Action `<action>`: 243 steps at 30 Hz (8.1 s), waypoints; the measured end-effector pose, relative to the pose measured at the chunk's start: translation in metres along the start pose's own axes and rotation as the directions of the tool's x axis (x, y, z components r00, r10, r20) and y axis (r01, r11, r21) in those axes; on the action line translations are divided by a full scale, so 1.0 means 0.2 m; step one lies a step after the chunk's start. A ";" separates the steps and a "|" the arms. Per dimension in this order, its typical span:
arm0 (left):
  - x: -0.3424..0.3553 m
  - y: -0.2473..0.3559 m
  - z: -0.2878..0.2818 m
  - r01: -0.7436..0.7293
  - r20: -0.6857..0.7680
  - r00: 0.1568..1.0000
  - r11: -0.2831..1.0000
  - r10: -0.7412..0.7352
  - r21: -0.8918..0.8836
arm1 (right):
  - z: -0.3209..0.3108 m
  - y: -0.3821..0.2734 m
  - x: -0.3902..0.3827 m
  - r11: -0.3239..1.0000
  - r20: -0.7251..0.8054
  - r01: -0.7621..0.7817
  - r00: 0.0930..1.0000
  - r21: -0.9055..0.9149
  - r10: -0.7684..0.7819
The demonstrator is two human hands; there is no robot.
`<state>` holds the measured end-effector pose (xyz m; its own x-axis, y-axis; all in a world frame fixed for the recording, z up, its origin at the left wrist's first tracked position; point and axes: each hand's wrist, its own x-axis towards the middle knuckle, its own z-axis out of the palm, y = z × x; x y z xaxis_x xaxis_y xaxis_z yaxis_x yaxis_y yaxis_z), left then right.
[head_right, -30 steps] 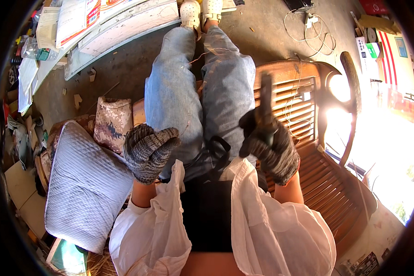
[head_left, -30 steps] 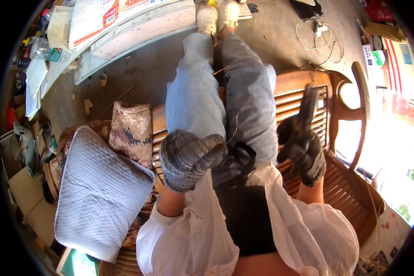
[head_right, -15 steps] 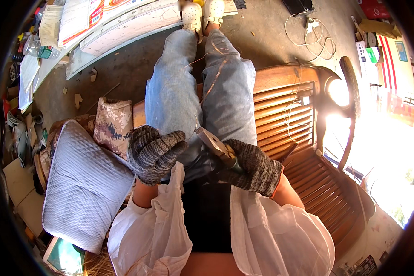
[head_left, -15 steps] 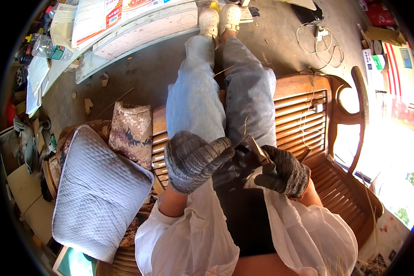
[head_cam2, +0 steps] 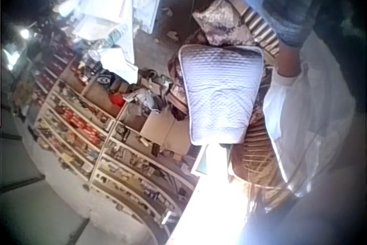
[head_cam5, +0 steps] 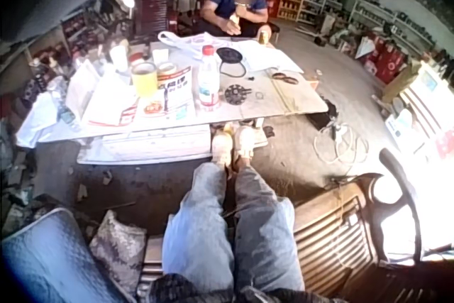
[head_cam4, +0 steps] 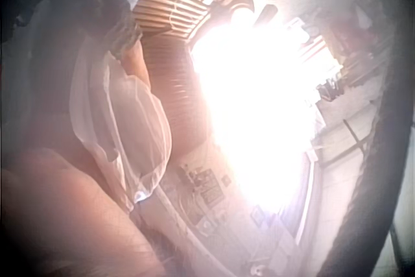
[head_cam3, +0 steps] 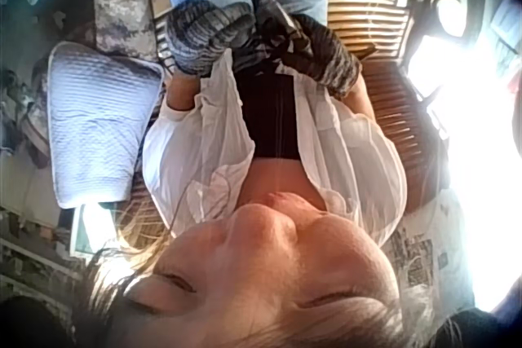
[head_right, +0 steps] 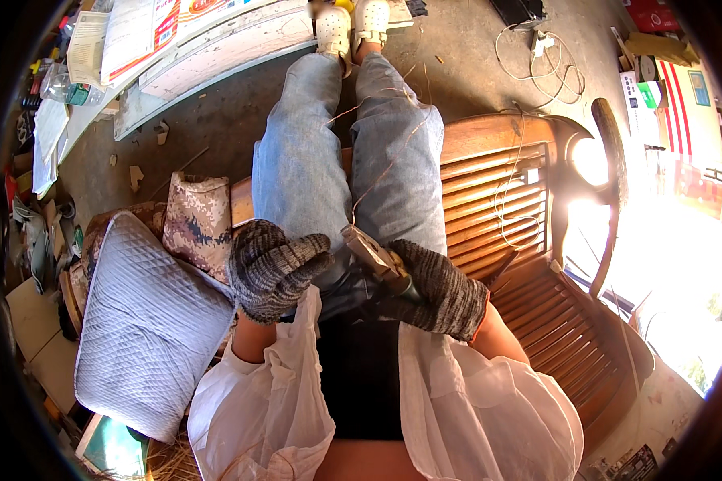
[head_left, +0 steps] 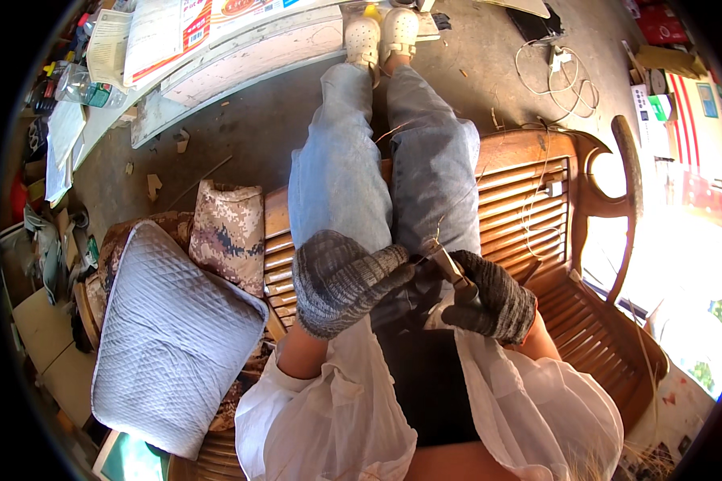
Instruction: The person sits at a cluttered workbench and uses pliers to manipulate a small mechanical component, likely a gear or sprocket. They repeatedly grip, twist, and adjust the object with the tool while seated.
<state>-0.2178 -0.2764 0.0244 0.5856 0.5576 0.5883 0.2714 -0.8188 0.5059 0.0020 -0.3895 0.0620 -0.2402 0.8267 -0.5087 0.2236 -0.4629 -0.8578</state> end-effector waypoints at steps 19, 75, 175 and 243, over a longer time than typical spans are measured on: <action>-0.03 0.02 -0.02 0.103 0.081 0.992 0.994 -0.100 -0.033 | 0.02 -0.11 0.00 0.985 -0.053 -0.094 0.993 0.146 0.103; 0.04 0.05 0.06 0.205 0.144 0.970 0.978 -0.197 -0.044 | 0.07 0.04 0.05 0.966 -0.245 -0.009 0.968 -0.257 -0.056; 0.00 -0.03 0.11 0.070 0.109 0.991 0.997 -0.073 0.037 | 0.03 0.06 0.08 0.928 -0.128 0.033 0.988 -0.370 -0.086; -0.05 -0.03 0.19 0.403 0.287 0.905 0.424 -0.313 -0.811 | 0.14 0.29 0.09 0.985 -0.179 0.094 0.982 0.143 -0.067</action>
<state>-0.1955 -0.2821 -0.0078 0.6642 0.7221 0.1936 -0.2678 -0.0119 0.9634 -0.0162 -0.4111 0.0015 -0.0815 0.8999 -0.4284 0.0631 -0.4243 -0.9033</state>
